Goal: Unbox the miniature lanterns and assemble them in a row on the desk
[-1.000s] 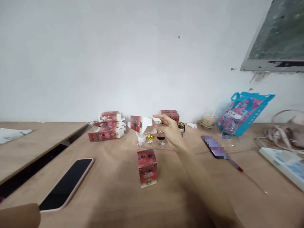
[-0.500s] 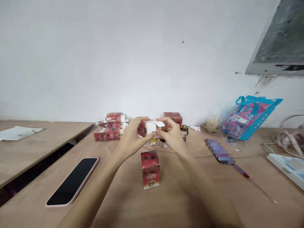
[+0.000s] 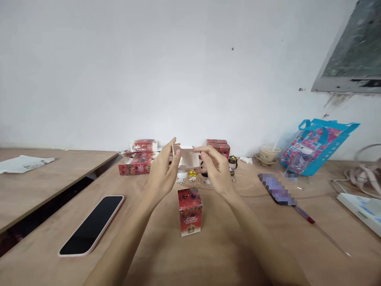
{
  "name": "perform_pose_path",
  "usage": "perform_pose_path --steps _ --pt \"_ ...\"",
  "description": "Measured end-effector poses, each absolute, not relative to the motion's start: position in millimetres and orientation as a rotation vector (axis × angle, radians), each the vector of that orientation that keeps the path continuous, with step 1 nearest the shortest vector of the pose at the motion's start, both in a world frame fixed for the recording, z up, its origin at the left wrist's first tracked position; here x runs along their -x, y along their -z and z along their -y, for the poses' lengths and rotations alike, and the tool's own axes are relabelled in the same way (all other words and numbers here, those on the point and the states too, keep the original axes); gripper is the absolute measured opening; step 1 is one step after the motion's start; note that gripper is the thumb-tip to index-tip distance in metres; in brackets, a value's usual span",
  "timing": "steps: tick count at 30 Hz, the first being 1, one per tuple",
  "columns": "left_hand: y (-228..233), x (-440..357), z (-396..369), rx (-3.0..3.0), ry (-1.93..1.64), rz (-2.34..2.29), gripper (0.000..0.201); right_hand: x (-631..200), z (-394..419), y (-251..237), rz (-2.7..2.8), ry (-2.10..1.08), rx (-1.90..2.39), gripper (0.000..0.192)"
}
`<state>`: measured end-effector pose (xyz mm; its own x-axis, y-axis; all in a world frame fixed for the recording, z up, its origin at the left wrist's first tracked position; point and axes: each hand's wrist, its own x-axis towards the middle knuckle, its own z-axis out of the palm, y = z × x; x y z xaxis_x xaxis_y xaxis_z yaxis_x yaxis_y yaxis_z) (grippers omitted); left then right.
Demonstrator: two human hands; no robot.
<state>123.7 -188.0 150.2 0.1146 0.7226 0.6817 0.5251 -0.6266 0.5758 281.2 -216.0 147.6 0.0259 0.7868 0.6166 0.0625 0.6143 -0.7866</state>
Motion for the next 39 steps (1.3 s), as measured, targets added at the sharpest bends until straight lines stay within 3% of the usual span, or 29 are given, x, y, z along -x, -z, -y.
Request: perform_pose_path --steps 5,14,20,24,31,34,39 --pt "-151.1 -123.1 191.0 -2.22 -1.561 -1.289 0.059 -283.2 220.6 -150.7 1.638 -0.562 0.754 0.032" --pt "-150.0 -129.1 198.2 -2.188 -1.684 -1.18 0.048 -279.6 211.1 -146.3 1.445 -0.612 0.827 0.029" --pt "-140.9 -139.5 198.5 -2.446 -1.599 -1.191 0.047 -279.4 214.3 -145.0 1.456 -0.305 0.832 0.009" --pt "-133.2 -140.3 191.4 -2.546 -1.612 -1.195 0.048 -282.5 215.9 -147.3 1.644 -0.328 0.801 0.021" --pt "-134.4 -140.5 187.5 -2.595 -1.883 -0.922 0.044 -295.4 213.3 -153.6 1.535 -0.823 0.697 0.029" --pt "-137.2 -139.4 188.9 -2.575 -1.936 -0.854 0.034 -295.8 212.8 -154.1 1.545 -0.783 0.699 0.028" --pt "-133.2 -137.9 188.8 -2.595 -2.061 -0.735 0.015 -283.5 211.2 -147.9 1.461 -0.549 0.742 0.042"
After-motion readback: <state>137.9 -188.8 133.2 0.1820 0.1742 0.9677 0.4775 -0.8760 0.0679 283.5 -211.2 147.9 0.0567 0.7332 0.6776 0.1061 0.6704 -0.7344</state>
